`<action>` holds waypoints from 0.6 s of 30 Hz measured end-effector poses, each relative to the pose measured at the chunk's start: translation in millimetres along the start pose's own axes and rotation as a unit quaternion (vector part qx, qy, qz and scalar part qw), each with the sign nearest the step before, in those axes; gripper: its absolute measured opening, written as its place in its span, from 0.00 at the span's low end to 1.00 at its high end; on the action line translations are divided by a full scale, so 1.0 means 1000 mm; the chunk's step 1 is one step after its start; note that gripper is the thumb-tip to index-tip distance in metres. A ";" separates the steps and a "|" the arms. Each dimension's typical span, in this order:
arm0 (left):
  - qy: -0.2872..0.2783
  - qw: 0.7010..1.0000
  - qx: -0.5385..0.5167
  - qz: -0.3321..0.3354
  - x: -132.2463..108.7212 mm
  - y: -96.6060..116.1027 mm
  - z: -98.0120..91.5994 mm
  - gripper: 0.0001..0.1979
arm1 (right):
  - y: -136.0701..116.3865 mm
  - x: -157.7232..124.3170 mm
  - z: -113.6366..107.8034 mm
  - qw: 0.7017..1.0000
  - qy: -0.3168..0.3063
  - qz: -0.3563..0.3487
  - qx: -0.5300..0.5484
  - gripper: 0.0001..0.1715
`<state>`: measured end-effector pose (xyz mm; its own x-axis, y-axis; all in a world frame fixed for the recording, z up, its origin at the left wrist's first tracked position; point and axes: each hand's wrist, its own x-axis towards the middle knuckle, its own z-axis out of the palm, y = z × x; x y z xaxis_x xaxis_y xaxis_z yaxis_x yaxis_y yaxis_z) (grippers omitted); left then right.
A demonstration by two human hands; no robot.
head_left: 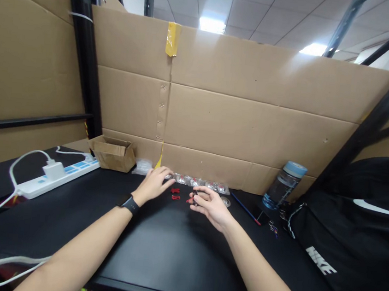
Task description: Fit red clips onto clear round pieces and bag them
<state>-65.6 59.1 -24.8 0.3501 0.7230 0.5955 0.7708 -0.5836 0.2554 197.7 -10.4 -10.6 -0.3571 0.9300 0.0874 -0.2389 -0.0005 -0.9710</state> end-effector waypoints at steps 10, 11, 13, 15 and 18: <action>-0.125 0.964 0.157 -0.177 -0.009 -0.071 0.026 0.21 | 0.003 0.005 -0.009 0.999 0.006 0.004 -0.032 0.26; -0.120 0.963 0.163 -0.180 -0.008 -0.070 0.025 0.21 | 0.003 0.005 -0.009 0.999 0.006 0.003 -0.033 0.26; -0.116 0.960 0.172 -0.188 -0.006 -0.069 0.023 0.22 | 0.002 0.004 -0.008 0.999 0.006 0.000 -0.034 0.26; -0.119 0.957 0.178 -0.195 -0.005 -0.070 0.021 0.21 | 0.002 0.004 -0.008 0.999 0.005 -0.002 -0.036 0.26; -0.126 0.955 0.179 -0.200 -0.008 -0.074 0.018 0.21 | 0.002 0.004 -0.009 0.999 0.000 -0.002 -0.041 0.26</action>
<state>-115.9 103.2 -62.5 0.0716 0.9542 0.2904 0.9865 -0.1107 0.1206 204.0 -3.8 -14.0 -0.3564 0.9298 0.0919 -0.1656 0.0339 -0.9856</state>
